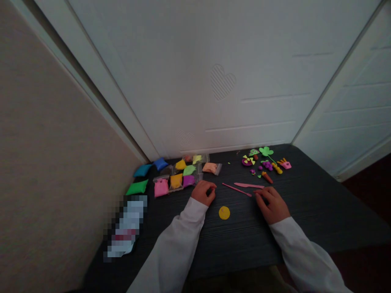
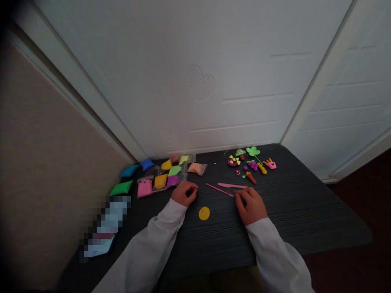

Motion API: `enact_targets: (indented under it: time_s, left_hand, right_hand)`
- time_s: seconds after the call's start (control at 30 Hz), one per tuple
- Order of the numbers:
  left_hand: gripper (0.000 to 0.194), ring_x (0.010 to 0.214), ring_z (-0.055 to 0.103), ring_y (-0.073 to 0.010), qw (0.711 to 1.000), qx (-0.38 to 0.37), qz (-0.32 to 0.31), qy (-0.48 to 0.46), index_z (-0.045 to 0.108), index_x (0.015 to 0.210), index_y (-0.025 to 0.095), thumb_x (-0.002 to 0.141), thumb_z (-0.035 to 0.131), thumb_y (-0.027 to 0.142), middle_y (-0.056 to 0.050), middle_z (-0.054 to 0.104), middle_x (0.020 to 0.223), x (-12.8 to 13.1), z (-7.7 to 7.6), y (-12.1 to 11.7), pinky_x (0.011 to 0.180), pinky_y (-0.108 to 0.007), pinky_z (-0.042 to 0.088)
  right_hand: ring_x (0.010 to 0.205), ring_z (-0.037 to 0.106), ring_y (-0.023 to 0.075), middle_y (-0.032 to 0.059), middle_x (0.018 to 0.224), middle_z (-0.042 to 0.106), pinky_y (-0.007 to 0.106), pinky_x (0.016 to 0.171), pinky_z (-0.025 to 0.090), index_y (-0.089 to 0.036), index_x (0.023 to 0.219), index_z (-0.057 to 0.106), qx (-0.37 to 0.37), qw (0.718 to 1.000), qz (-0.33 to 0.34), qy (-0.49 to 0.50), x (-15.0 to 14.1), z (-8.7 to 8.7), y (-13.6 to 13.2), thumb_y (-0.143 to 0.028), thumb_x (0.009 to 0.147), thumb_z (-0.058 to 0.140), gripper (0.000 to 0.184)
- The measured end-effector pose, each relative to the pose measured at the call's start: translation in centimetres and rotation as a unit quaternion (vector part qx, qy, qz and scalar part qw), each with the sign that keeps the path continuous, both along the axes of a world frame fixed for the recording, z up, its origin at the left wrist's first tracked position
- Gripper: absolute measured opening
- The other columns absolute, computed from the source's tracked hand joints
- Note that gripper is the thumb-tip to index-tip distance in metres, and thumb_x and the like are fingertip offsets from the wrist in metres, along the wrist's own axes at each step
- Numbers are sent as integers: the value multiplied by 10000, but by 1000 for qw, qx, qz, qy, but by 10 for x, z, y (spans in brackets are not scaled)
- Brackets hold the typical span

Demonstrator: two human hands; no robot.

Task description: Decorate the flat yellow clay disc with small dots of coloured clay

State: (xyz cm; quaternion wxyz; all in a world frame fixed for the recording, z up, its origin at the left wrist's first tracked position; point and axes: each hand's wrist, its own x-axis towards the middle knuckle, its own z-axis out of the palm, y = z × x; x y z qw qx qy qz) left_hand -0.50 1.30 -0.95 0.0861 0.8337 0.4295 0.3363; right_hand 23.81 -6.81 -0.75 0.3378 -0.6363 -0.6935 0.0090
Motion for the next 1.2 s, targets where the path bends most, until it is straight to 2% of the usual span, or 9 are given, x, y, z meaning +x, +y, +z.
enact_targets:
  time_s: [0.23,0.43,0.8,0.97,1.1,1.2]
  left_hand:
    - [167,762,549,-132,999,25,-41,4,591,815,186,738,444,162,-26,625,771,-1,-2,2,717,-286,468]
    - [219,758,535,-137,998,31,-53,1,592,916,146,757,449,195,-54,622,784,0,-9,4,718,-295,461]
    - [166,721,518,-130,998,37,-52,-21,619,786,149,764,468,213,-51,599,706,-1,-9,5,686,-287,454]
    - [131,755,517,-135,996,59,-60,-30,627,742,167,743,502,207,-50,601,746,1,-7,5,700,-300,448]
    - [103,751,525,-127,994,71,-78,-24,615,743,167,729,514,170,-27,628,749,5,-9,4,703,-284,458]
    - [105,713,524,-119,997,57,-50,-23,604,779,160,728,512,164,-15,635,706,10,-11,4,673,-258,465]
  right_hand:
    - [783,522,164,52,811,517,324,715,454,-200,855,593,-17,1000,12,8,1,-4,0,-282,765,453,185]
    - [807,502,164,60,840,505,322,737,441,-191,881,591,-17,999,25,-16,4,-9,-1,-292,755,473,200]
    - [819,490,159,67,859,499,307,740,417,-168,903,597,-22,999,36,-21,-1,1,-5,-259,753,474,214]
    - [853,475,167,68,908,506,328,734,374,-203,1009,564,-45,990,118,-60,-15,14,-13,-253,762,461,273]
    - [859,461,174,64,905,535,369,776,314,-207,1111,500,-104,966,204,-123,-27,28,-11,-271,787,425,339]
    - [856,453,179,59,920,550,391,794,275,-202,1154,461,-134,949,234,-163,-30,35,-3,-293,807,387,367]
